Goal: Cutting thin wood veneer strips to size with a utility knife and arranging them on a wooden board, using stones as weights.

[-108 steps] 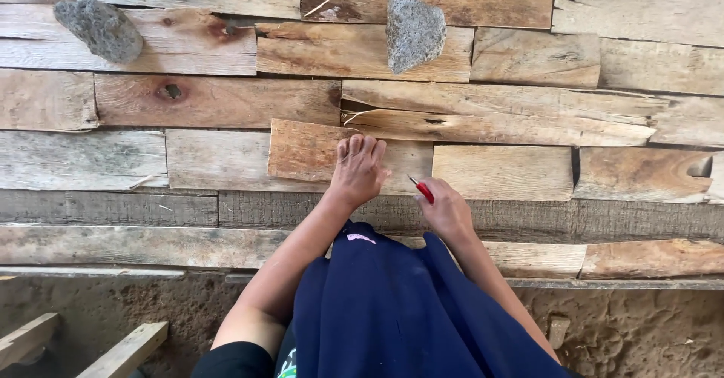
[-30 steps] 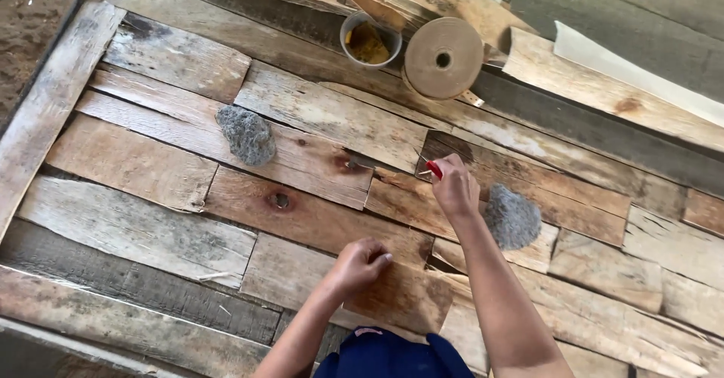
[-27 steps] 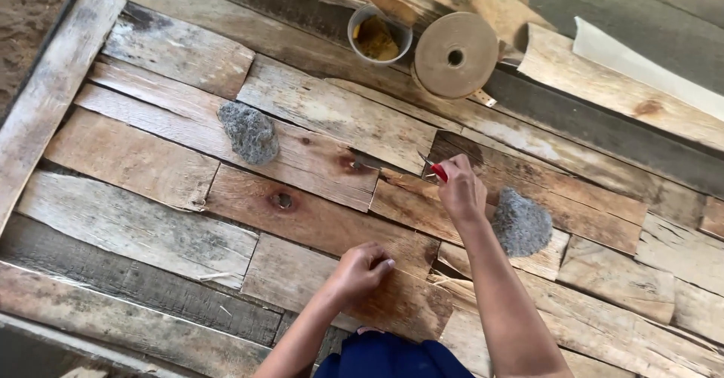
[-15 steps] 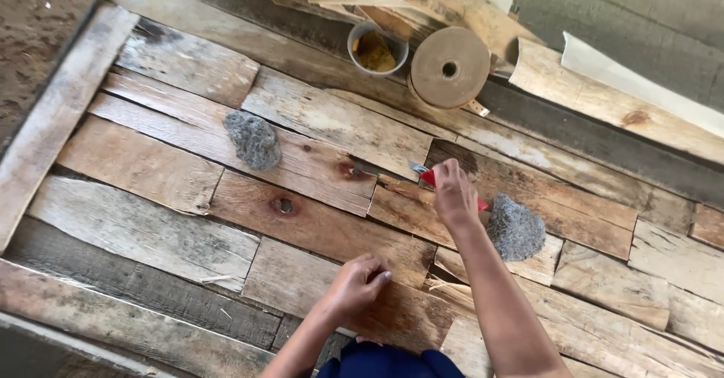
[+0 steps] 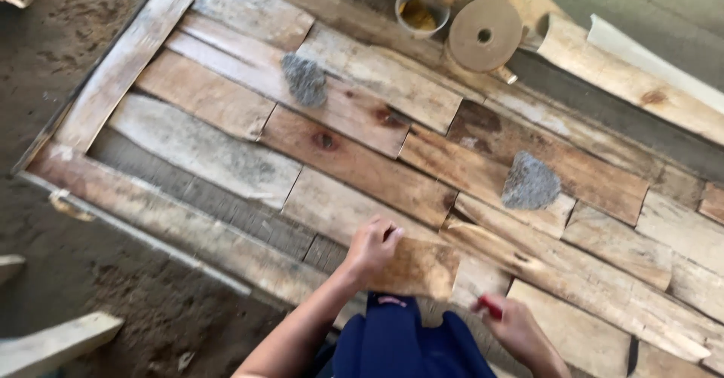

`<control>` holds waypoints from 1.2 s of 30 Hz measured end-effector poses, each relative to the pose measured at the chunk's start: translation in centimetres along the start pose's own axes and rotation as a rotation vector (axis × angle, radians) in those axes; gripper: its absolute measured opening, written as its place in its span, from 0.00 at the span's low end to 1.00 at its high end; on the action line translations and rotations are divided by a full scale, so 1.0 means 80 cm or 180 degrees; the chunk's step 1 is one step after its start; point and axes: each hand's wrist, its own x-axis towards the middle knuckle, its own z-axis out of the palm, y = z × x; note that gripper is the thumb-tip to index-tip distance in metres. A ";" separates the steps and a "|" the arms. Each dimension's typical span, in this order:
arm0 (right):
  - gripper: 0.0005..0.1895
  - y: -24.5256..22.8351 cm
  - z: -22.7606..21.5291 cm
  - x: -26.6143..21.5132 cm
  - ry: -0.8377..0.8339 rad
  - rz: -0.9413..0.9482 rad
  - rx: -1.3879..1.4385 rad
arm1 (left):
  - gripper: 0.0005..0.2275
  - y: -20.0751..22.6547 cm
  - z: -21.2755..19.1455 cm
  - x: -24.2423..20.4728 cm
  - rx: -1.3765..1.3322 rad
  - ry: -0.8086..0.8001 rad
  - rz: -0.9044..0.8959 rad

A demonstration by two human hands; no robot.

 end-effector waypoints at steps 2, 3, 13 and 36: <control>0.08 0.032 0.037 -0.016 0.0315 0.0163 0.0562 | 0.11 0.008 -0.001 -0.017 0.0030 0.0004 0.0020; 0.08 0.048 0.057 -0.023 0.0679 0.0331 0.1118 | 0.11 0.011 -0.001 -0.023 0.0055 0.0001 0.0083; 0.14 0.045 0.107 -0.042 0.1183 0.0360 0.2499 | 0.16 -0.041 0.008 -0.068 -0.0658 -0.0033 0.0010; 0.11 0.019 0.122 -0.080 0.1680 0.1197 0.3447 | 0.04 -0.234 -0.149 -0.071 0.1940 0.2278 -0.0201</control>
